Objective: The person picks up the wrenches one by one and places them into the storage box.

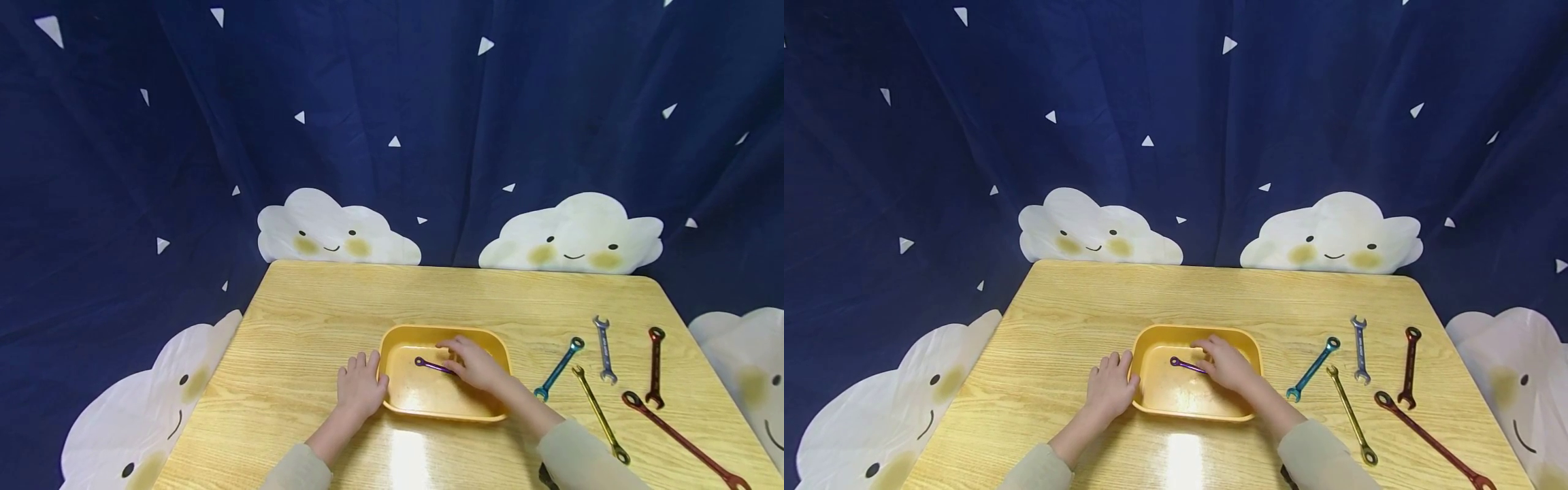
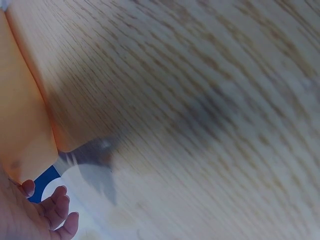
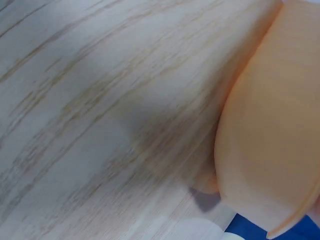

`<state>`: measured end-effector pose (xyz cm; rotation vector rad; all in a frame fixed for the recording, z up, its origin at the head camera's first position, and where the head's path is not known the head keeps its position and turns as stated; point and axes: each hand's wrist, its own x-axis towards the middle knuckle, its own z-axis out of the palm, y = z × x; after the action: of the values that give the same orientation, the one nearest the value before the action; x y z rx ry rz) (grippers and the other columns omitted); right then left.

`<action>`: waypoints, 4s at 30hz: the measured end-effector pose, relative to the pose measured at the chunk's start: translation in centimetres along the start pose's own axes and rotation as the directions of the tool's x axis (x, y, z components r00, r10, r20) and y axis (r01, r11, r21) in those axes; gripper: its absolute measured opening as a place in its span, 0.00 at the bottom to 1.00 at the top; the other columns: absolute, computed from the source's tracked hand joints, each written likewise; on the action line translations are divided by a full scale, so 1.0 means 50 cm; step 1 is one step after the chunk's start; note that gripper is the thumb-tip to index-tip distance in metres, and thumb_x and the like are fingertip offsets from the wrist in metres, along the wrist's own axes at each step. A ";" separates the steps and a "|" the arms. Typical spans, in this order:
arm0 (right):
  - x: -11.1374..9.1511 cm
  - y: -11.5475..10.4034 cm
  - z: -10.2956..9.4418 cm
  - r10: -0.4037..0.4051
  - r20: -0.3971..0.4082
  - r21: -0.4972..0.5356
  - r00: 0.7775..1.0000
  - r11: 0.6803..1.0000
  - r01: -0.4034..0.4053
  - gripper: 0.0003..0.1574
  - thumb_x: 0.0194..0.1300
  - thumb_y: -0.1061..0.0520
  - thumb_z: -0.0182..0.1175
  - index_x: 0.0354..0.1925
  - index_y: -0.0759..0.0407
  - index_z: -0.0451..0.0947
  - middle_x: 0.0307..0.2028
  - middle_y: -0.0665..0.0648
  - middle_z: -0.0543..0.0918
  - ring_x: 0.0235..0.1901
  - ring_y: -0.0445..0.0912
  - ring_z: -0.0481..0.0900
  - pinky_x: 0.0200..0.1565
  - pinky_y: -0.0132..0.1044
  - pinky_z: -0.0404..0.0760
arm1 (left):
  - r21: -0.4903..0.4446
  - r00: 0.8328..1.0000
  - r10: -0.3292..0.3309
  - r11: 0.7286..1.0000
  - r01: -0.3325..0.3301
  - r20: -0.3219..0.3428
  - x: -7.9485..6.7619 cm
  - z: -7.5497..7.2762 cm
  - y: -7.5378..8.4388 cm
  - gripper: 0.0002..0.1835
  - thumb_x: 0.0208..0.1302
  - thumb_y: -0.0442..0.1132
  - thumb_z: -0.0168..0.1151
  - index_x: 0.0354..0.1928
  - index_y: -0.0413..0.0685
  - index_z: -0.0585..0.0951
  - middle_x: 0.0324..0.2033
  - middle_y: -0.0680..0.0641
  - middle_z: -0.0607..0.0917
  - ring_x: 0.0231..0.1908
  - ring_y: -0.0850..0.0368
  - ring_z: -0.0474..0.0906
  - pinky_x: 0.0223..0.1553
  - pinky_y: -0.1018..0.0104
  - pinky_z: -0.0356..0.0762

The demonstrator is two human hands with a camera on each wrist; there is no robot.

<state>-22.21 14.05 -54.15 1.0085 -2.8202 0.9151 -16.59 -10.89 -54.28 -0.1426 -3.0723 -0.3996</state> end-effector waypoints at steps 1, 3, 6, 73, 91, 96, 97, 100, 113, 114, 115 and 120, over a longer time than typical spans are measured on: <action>-0.001 0.001 -0.003 0.006 -0.007 0.010 1.000 1.000 -0.006 0.21 0.59 0.59 0.60 0.52 0.60 0.73 0.36 0.58 0.75 0.34 0.48 0.75 0.36 0.40 0.73 | 0.002 1.000 -0.001 1.000 0.001 0.002 0.000 -0.001 0.000 0.17 0.58 0.47 0.49 0.48 0.49 0.68 0.37 0.44 0.72 0.37 0.48 0.67 0.35 0.53 0.65; -0.002 0.005 -0.008 0.017 -0.023 0.030 1.000 0.999 -0.016 0.22 0.59 0.59 0.60 0.53 0.61 0.73 0.37 0.59 0.76 0.36 0.50 0.75 0.37 0.41 0.73 | 0.005 1.000 -0.001 1.000 0.001 0.005 -0.001 -0.002 0.001 0.17 0.58 0.47 0.49 0.48 0.48 0.68 0.37 0.45 0.71 0.37 0.48 0.67 0.35 0.53 0.65; -0.004 0.012 -0.015 0.029 -0.067 0.067 0.997 0.997 -0.024 0.22 0.58 0.61 0.60 0.53 0.62 0.73 0.38 0.61 0.76 0.38 0.52 0.76 0.39 0.43 0.75 | 0.004 1.000 -0.001 1.000 0.001 0.005 -0.002 -0.002 0.001 0.17 0.58 0.47 0.49 0.48 0.48 0.68 0.36 0.45 0.71 0.36 0.48 0.67 0.35 0.54 0.64; -0.127 0.139 -0.077 0.519 -0.638 0.263 0.569 0.841 -0.472 0.26 0.58 0.65 0.58 0.56 0.67 0.68 0.42 0.69 0.71 0.40 0.59 0.69 0.38 0.46 0.66 | -0.024 1.000 -0.014 1.000 0.014 0.001 0.001 0.005 -0.001 0.17 0.58 0.48 0.49 0.48 0.49 0.68 0.36 0.45 0.71 0.35 0.49 0.66 0.34 0.55 0.63; -0.159 0.148 -0.078 0.736 -0.551 0.340 0.393 0.628 -0.700 0.32 0.63 0.57 0.51 0.62 0.68 0.59 0.48 0.73 0.66 0.49 0.66 0.63 0.42 0.59 0.66 | -0.022 1.000 -0.014 1.000 0.014 0.004 -0.001 0.001 0.000 0.16 0.58 0.48 0.48 0.47 0.49 0.68 0.35 0.45 0.70 0.33 0.50 0.65 0.32 0.56 0.63; -0.167 0.154 -0.077 0.774 -0.524 0.313 0.355 0.563 -0.765 0.34 0.63 0.53 0.50 0.63 0.67 0.57 0.53 0.74 0.63 0.53 0.69 0.60 0.48 0.62 0.60 | -0.021 1.000 -0.016 1.000 0.016 0.004 -0.001 0.001 0.000 0.17 0.59 0.48 0.48 0.48 0.49 0.68 0.37 0.44 0.72 0.35 0.49 0.66 0.33 0.55 0.64; -0.168 0.156 -0.076 0.777 -0.523 0.306 0.351 0.555 -0.773 0.34 0.63 0.53 0.50 0.63 0.67 0.57 0.54 0.75 0.62 0.54 0.69 0.59 0.49 0.62 0.59 | -0.022 1.000 -0.016 1.000 0.016 0.004 -0.001 0.001 0.000 0.18 0.59 0.48 0.48 0.49 0.49 0.68 0.37 0.44 0.72 0.35 0.49 0.67 0.33 0.55 0.64; -0.171 0.162 -0.071 0.781 -0.525 0.296 0.338 0.539 -0.788 0.35 0.63 0.51 0.50 0.63 0.68 0.56 0.55 0.75 0.61 0.55 0.69 0.57 0.50 0.62 0.56 | -0.023 1.000 -0.017 1.000 0.017 0.004 -0.001 0.001 0.000 0.18 0.59 0.48 0.48 0.49 0.49 0.68 0.38 0.44 0.72 0.35 0.49 0.67 0.34 0.55 0.64; -0.171 0.179 -0.055 0.819 -0.538 0.380 0.200 0.447 -0.810 0.36 0.64 0.49 0.49 0.64 0.66 0.56 0.59 0.74 0.56 0.60 0.67 0.49 0.52 0.60 0.49 | -0.019 1.000 -0.014 1.000 0.014 -0.009 0.001 0.006 -0.002 0.16 0.58 0.47 0.49 0.45 0.49 0.68 0.35 0.45 0.71 0.33 0.50 0.66 0.32 0.56 0.63; -0.171 0.180 -0.054 0.822 -0.538 0.384 0.189 0.438 -0.813 0.36 0.64 0.49 0.50 0.64 0.66 0.56 0.59 0.74 0.56 0.60 0.66 0.49 0.53 0.60 0.49 | -0.018 1.000 -0.014 1.000 0.014 -0.009 0.001 0.006 -0.003 0.15 0.58 0.47 0.49 0.45 0.49 0.68 0.35 0.45 0.71 0.33 0.50 0.66 0.32 0.56 0.63; -0.171 0.181 -0.052 0.824 -0.538 0.387 0.178 0.429 -0.816 0.36 0.64 0.49 0.50 0.64 0.66 0.56 0.59 0.74 0.56 0.60 0.66 0.49 0.53 0.60 0.49 | -0.018 1.000 -0.014 1.000 0.014 -0.009 0.001 0.006 -0.002 0.15 0.58 0.47 0.49 0.45 0.49 0.68 0.34 0.46 0.71 0.32 0.50 0.66 0.31 0.56 0.63; -0.171 0.188 -0.047 0.827 -0.543 0.381 0.148 0.400 -0.834 0.36 0.64 0.49 0.49 0.63 0.68 0.57 0.59 0.75 0.55 0.60 0.67 0.49 0.54 0.60 0.48 | -0.019 1.000 -0.013 1.000 0.013 -0.012 0.001 0.006 -0.002 0.15 0.58 0.47 0.49 0.45 0.49 0.68 0.34 0.46 0.71 0.33 0.50 0.66 0.31 0.57 0.62</action>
<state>-21.36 26.06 -58.83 -1.0064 -2.4455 0.9515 -16.68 -10.91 -54.59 -0.1202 -3.0593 -0.4288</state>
